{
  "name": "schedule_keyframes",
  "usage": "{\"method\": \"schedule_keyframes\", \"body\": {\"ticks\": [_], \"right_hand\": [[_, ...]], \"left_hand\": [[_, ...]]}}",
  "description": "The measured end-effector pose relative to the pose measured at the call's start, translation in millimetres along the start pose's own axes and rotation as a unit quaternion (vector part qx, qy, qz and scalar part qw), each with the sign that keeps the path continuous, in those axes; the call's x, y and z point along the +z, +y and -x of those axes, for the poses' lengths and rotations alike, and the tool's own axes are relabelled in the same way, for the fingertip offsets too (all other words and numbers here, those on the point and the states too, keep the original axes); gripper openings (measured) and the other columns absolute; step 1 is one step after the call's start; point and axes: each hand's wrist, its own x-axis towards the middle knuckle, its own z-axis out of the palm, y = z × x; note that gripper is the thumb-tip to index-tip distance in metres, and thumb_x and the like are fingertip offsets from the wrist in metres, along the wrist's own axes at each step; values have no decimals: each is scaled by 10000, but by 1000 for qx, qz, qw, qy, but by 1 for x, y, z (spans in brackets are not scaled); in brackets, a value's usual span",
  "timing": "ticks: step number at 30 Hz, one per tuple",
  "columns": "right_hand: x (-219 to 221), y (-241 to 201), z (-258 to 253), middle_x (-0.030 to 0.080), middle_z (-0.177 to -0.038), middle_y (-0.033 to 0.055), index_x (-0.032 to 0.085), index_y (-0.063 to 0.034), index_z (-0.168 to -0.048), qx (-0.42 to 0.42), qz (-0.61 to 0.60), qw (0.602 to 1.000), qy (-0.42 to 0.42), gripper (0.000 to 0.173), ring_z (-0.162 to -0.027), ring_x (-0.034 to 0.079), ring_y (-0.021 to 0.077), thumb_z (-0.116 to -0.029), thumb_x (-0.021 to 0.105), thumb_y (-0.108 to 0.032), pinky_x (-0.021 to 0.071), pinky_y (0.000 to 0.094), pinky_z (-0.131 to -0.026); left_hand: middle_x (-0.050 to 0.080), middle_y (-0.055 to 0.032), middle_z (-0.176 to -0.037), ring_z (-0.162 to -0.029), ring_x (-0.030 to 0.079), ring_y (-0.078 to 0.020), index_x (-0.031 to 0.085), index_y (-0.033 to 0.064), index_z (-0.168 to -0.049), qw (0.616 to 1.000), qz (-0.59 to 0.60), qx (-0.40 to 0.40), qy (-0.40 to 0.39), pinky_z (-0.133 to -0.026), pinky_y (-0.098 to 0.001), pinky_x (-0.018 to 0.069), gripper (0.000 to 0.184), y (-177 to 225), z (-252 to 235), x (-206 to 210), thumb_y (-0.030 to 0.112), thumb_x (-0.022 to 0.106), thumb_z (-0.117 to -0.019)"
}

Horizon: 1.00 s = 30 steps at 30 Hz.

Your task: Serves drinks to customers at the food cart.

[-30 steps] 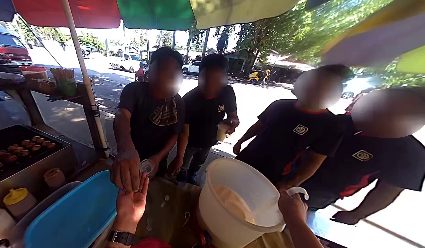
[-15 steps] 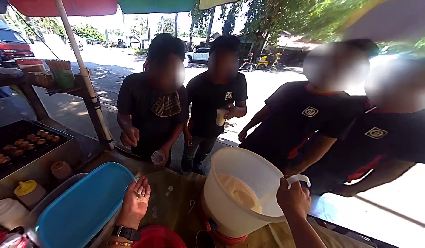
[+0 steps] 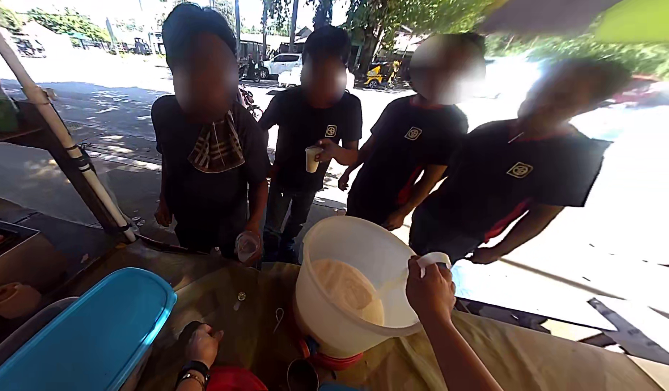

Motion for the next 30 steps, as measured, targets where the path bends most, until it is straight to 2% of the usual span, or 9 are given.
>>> {"method": "schedule_keyframes", "body": {"ticks": [2,6,10,13,19,23,25,27,30], "right_hand": [[-1,-2,1,523,-1372,353,640,27,-1295,3,2,1000,4,389,-1309,471,541,-1088,517,-279,367,701,-1021],[-3,-3,2,530,-1360,352,644,34,-1280,-1,8,1000,-1,389,-1312,461,546,-1084,527,-282,366,703,-1015],[-4,-4,3,522,-1344,362,654,19,-1267,-6,1,1000,-7,368,-1300,454,558,-1085,527,-275,358,721,-1003],[-4,-5,2,511,-1358,362,648,10,-1272,4,7,1000,-14,382,-1301,452,558,-1089,513,-297,360,727,-995],[-5,-5,1,497,-1367,359,646,19,-1262,15,7,1000,-10,376,-1297,453,557,-1091,508,-287,370,727,-978],[-5,-6,1,497,-1359,358,634,37,-1261,16,5,1000,-15,404,-1287,461,556,-1097,487,-302,377,724,-975],[-7,-9,1,500,-1353,359,626,54,-1267,23,3,999,-22,420,-1290,462,547,-1097,488,-305,374,710,-987],[-7,-11,-1,509,-1343,346,634,45,-1264,30,10,999,-21,417,-1276,475,534,-1096,490,-309,386,697,-979],[-7,-11,-1,507,-1351,339,637,30,-1270,37,20,999,-28,417,-1276,477,530,-1095,487,-317,391,690,-979]], "left_hand": [[615,-233,-1372,-1336,558,-355,597,-35,-1337,997,-64,-22,-21,-1132,-516,416,590,4,-9,2,377,733,-937],[643,-222,-1332,-1310,581,-351,636,-23,-1283,996,-73,-29,-30,-1116,-517,435,499,-3,-19,6,342,716,-952],[677,-239,-1204,-1187,629,-366,666,-37,-1184,994,-32,47,-95,-1053,-538,459,451,-18,-23,-9,319,762,-924],[681,-232,-1198,-1178,637,-362,671,-19,-1196,975,-124,92,-158,-1049,-545,470,465,-26,-23,-15,316,788,-896],[691,-209,-1187,-1171,648,-365,604,32,-1283,973,-177,90,-120,-1041,-547,479,544,-26,-24,-7,315,813,-868],[690,-209,-1193,-1182,640,-364,655,32,-1226,960,-219,93,-148,-1038,-568,473,478,-17,-30,-10,342,787,-888],[692,-204,-1145,-1127,650,-354,674,22,-1191,961,-189,123,-162,-1013,-554,487,445,-5,-24,-6,337,785,-897],[672,-186,-1050,-998,645,-322,669,5,-1142,955,-120,198,-186,-934,-521,506,420,30,4,4,327,788,-900],[664,-184,-996,-941,643,-328,676,-2,-1117,885,-123,339,-294,-893,-531,518,397,95,86,44,336,750,-923]]}}
